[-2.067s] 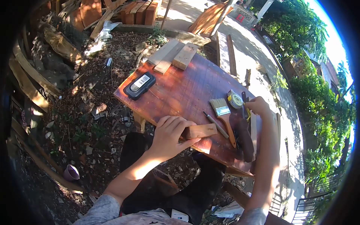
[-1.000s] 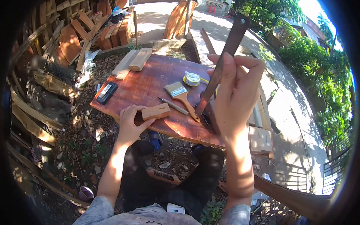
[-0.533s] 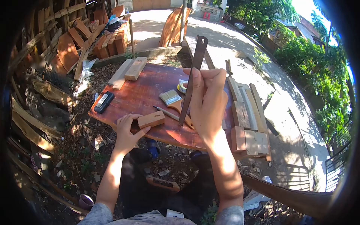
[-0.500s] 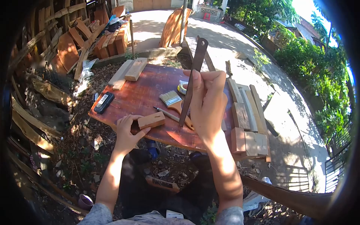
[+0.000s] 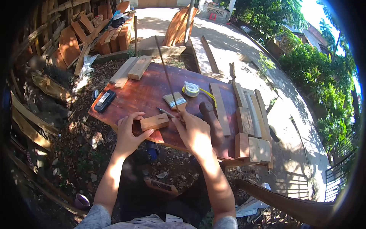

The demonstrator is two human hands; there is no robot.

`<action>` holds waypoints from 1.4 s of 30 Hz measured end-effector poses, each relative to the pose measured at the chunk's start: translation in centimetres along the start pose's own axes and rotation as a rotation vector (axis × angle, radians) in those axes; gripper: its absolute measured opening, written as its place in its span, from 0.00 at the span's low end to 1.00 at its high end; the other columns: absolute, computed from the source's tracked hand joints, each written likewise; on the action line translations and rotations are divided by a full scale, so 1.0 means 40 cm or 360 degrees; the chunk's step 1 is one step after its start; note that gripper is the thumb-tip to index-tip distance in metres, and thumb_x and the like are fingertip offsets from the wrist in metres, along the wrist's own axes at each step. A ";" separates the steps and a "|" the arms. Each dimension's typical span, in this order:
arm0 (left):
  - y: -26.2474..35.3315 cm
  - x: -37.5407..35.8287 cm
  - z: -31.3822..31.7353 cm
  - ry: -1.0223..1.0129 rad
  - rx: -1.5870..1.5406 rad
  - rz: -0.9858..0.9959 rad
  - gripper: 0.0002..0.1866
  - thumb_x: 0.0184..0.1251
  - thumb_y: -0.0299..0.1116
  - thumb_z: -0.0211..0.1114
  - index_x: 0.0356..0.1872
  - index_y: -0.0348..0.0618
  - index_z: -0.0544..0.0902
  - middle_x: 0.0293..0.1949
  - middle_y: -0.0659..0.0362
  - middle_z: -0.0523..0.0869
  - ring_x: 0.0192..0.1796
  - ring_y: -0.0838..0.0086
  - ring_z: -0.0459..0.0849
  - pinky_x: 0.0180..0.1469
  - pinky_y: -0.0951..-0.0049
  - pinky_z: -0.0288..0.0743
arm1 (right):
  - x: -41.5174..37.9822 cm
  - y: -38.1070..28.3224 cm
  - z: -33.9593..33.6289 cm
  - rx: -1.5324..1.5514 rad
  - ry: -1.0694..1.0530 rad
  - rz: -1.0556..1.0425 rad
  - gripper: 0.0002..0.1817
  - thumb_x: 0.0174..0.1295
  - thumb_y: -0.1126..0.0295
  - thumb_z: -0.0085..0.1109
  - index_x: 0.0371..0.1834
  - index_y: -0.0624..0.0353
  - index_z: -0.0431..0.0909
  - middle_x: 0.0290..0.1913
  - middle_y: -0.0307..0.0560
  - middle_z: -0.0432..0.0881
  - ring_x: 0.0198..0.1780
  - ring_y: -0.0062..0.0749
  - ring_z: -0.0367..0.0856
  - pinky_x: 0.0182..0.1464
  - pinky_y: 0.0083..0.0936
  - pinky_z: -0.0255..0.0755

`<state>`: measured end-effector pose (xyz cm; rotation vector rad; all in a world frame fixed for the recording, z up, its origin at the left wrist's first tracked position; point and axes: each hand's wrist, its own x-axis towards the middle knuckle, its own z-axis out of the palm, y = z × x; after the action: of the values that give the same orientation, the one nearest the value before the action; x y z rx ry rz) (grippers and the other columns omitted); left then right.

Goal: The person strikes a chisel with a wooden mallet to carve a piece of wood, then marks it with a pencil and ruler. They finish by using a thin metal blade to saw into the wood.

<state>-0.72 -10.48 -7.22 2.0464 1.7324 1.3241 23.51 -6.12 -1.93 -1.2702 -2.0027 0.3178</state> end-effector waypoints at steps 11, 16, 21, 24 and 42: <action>0.016 0.012 0.000 -0.0020 0.0035 0.0134 0.29 0.59 0.44 0.82 0.60 0.48 0.83 0.53 0.57 0.87 0.60 0.57 0.79 0.67 0.56 0.68 | -0.042 -0.032 -0.009 0.0521 -0.0058 0.0117 0.11 0.81 0.68 0.55 0.48 0.65 0.82 0.28 0.47 0.83 0.31 0.26 0.80 0.37 0.27 0.74; 0.016 0.018 0.003 -0.0056 0.0124 0.0186 0.24 0.62 0.43 0.79 0.56 0.45 0.84 0.52 0.56 0.87 0.58 0.55 0.81 0.65 0.55 0.67 | -0.163 -0.046 0.006 0.1137 -0.0143 0.0297 0.09 0.81 0.72 0.53 0.46 0.67 0.81 0.34 0.40 0.80 0.37 0.18 0.72 0.42 0.22 0.71; 0.036 0.025 -0.023 0.0133 0.0378 0.0578 0.26 0.53 0.33 0.82 0.56 0.48 0.85 0.53 0.60 0.86 0.58 0.58 0.82 0.65 0.55 0.70 | -0.240 -0.032 0.015 0.1384 -0.0145 0.0668 0.09 0.82 0.70 0.55 0.44 0.63 0.80 0.34 0.32 0.74 0.37 0.12 0.65 0.40 0.17 0.63; 0.054 0.016 -0.050 0.0257 0.0500 0.0853 0.29 0.50 0.29 0.82 0.57 0.50 0.85 0.52 0.61 0.85 0.57 0.60 0.83 0.63 0.56 0.71 | -0.257 -0.029 0.017 0.1561 -0.0098 0.0797 0.09 0.83 0.69 0.54 0.43 0.62 0.79 0.34 0.30 0.72 0.37 0.12 0.64 0.41 0.16 0.61; 0.026 -0.008 -0.066 -0.0154 0.0171 0.0328 0.25 0.59 0.35 0.81 0.58 0.45 0.85 0.53 0.55 0.87 0.58 0.55 0.83 0.66 0.55 0.72 | -0.330 -0.046 0.093 0.1486 -0.0204 0.0906 0.19 0.86 0.55 0.47 0.42 0.57 0.78 0.28 0.29 0.67 0.31 0.12 0.61 0.34 0.19 0.59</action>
<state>-1.77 -12.19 -5.16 2.3618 1.6214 1.1846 22.90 -17.76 -9.43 -1.1421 -1.2307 1.4337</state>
